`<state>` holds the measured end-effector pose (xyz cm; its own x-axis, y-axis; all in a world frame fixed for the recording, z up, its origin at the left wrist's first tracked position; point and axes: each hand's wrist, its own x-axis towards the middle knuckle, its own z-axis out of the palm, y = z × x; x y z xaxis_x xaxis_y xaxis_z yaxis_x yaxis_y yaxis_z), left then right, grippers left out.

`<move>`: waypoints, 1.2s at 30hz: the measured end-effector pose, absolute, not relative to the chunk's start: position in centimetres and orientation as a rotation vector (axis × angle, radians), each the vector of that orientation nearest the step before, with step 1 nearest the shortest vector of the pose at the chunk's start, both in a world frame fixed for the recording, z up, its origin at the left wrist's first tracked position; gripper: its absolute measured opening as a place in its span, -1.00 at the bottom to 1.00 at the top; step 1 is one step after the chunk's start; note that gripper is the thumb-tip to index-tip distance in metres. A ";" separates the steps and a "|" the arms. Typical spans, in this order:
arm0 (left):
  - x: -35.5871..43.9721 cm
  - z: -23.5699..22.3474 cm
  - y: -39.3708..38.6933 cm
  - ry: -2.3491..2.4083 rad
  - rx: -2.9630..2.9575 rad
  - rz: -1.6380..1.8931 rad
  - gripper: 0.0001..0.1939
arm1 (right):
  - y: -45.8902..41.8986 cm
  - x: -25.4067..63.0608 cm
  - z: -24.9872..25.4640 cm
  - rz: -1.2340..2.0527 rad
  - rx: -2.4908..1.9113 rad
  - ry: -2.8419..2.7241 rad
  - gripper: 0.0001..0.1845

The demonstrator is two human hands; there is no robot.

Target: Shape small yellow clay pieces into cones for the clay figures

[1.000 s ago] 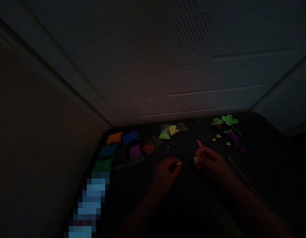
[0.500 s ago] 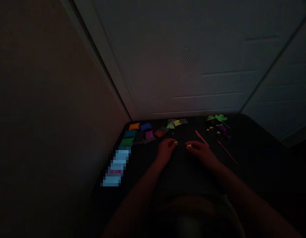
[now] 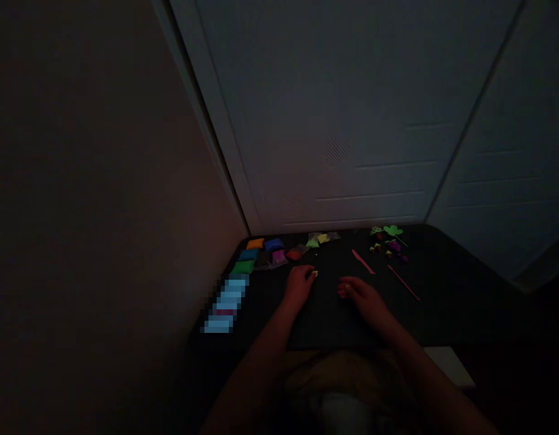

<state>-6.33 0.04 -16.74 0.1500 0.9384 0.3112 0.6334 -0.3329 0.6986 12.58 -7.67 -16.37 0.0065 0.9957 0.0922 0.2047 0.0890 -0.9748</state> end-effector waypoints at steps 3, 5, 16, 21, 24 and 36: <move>-6.2 -16.3 -0.9 1.494 1.959 1.080 -0.77 | -8.1 12.3 -16.2 1.021 -1.317 -1.378 -0.68; -5.7 -15.8 -2.2 1.464 1.905 1.108 -0.76 | -8.5 12.3 -16.0 0.994 -1.348 -1.368 -0.75; -3.1 -16.0 -7.3 1.249 1.524 1.077 -0.76 | -8.6 12.0 -16.1 1.126 -1.261 -1.251 -0.62; -3.2 -15.9 -7.4 1.180 1.456 1.085 -0.79 | -9.0 11.4 -16.2 1.161 -1.226 -1.279 -0.65; -3.2 -15.6 -7.7 1.113 1.408 1.066 -0.83 | -9.2 11.4 -16.0 1.142 -1.233 -1.333 -0.71; -3.4 -16.9 -7.3 0.900 1.081 1.082 -0.72 | -9.5 10.9 -16.1 1.036 -1.199 -1.344 -0.80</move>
